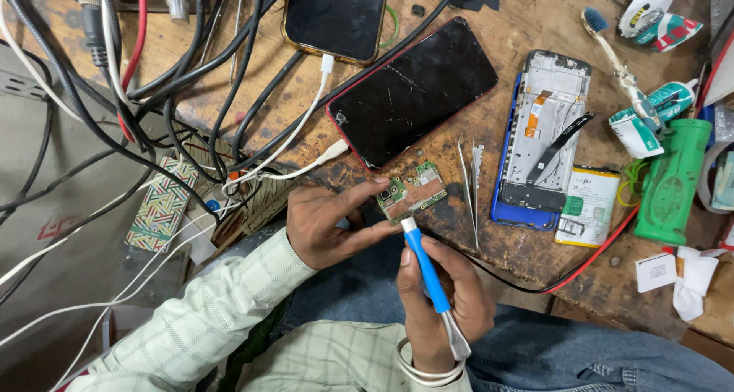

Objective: The person uses tweezers to adjust a small component on a circuit board, then uses a blue-handled tool to scrape or clean the board surface. Finally, they use multimeter probes to test electrical points on the board.

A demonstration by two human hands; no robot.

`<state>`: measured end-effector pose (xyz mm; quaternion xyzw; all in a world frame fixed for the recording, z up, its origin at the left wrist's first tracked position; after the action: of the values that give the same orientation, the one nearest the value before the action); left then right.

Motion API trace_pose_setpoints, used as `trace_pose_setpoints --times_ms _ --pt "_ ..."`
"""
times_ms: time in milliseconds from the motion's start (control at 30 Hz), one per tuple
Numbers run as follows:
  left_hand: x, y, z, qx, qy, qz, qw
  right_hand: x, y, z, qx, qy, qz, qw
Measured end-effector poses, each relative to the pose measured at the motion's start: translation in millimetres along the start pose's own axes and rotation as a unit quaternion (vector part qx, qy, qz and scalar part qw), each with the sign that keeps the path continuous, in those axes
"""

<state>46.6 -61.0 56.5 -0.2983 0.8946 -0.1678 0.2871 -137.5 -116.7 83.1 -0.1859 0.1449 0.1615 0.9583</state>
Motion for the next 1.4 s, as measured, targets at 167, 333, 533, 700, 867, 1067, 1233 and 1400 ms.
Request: trace_pose_setpoints --times_ms 167,333,533,700,867,1067,1233,1400 --pt "0.4 0.7 1.0 -0.009 0.009 0.008 1.000 -2.0 -5.7 1.0 0.001 0.012 0.006 1.000" --pt "2.0 0.4 2.2 -0.011 0.010 0.015 1.000 1.5 -10.1 7.8 -0.032 0.014 0.041 0.999" --pt "2.9 1.0 2.9 -0.012 0.018 0.023 1.000 1.4 -12.3 5.3 -0.025 0.017 0.044 0.999" --pt "1.7 -0.2 1.6 -0.012 0.010 0.012 1.000 2.7 -13.4 6.2 -0.028 0.004 0.051 0.998" --pt "2.5 -0.5 1.8 -0.014 0.002 0.018 1.000 0.7 -13.6 8.8 -0.035 0.008 0.045 0.998" --pt "1.4 -0.7 2.1 -0.008 0.004 0.015 1.000 1.0 -11.8 2.3 -0.008 -0.010 0.040 0.999" --pt "1.0 0.0 1.0 -0.005 0.008 0.010 1.000 0.2 -10.1 5.7 -0.025 0.013 0.039 0.999" --pt "-0.1 0.5 0.8 -0.009 0.018 0.010 1.000 -0.5 -9.0 5.3 -0.015 -0.020 0.028 0.999"
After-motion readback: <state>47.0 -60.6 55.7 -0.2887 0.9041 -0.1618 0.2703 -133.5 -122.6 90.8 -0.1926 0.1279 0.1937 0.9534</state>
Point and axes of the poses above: each hand's wrist, its own y-axis away from the middle knuckle, its own x-axis out of the palm, z = x × y, the point moved 9 cm from there along -y, towards the middle knuckle, and after that the axes turned 7 degrees about -x, right-handed, at the moved point
